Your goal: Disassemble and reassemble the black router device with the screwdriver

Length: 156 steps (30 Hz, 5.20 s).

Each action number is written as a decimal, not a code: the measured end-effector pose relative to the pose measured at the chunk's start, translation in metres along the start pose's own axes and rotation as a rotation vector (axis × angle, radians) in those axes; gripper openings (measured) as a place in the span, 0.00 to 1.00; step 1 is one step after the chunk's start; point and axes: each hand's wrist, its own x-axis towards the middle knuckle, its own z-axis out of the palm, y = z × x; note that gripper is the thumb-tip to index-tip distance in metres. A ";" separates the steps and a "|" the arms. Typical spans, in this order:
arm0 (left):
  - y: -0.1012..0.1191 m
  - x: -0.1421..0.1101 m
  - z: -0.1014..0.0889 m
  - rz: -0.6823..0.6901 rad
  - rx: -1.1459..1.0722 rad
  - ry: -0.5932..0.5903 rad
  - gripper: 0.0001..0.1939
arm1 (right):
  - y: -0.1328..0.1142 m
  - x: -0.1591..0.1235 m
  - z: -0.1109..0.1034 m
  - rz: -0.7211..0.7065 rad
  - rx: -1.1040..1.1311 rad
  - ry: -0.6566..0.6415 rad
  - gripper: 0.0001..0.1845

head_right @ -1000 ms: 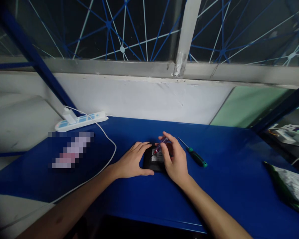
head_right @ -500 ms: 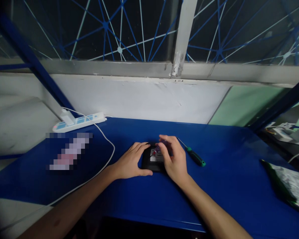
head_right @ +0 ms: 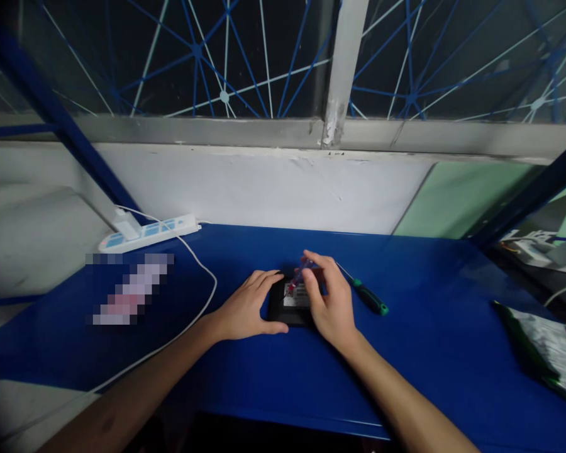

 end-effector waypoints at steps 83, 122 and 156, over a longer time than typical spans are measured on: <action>-0.001 -0.004 -0.006 -0.015 -0.037 -0.039 0.52 | 0.047 0.022 -0.028 0.246 -0.794 -0.232 0.20; -0.002 -0.006 -0.008 -0.030 -0.047 -0.063 0.55 | 0.055 0.057 -0.117 0.233 -0.041 0.462 0.29; 0.000 -0.005 -0.012 -0.048 -0.064 -0.081 0.54 | 0.091 0.032 -0.117 0.337 -0.665 -0.047 0.28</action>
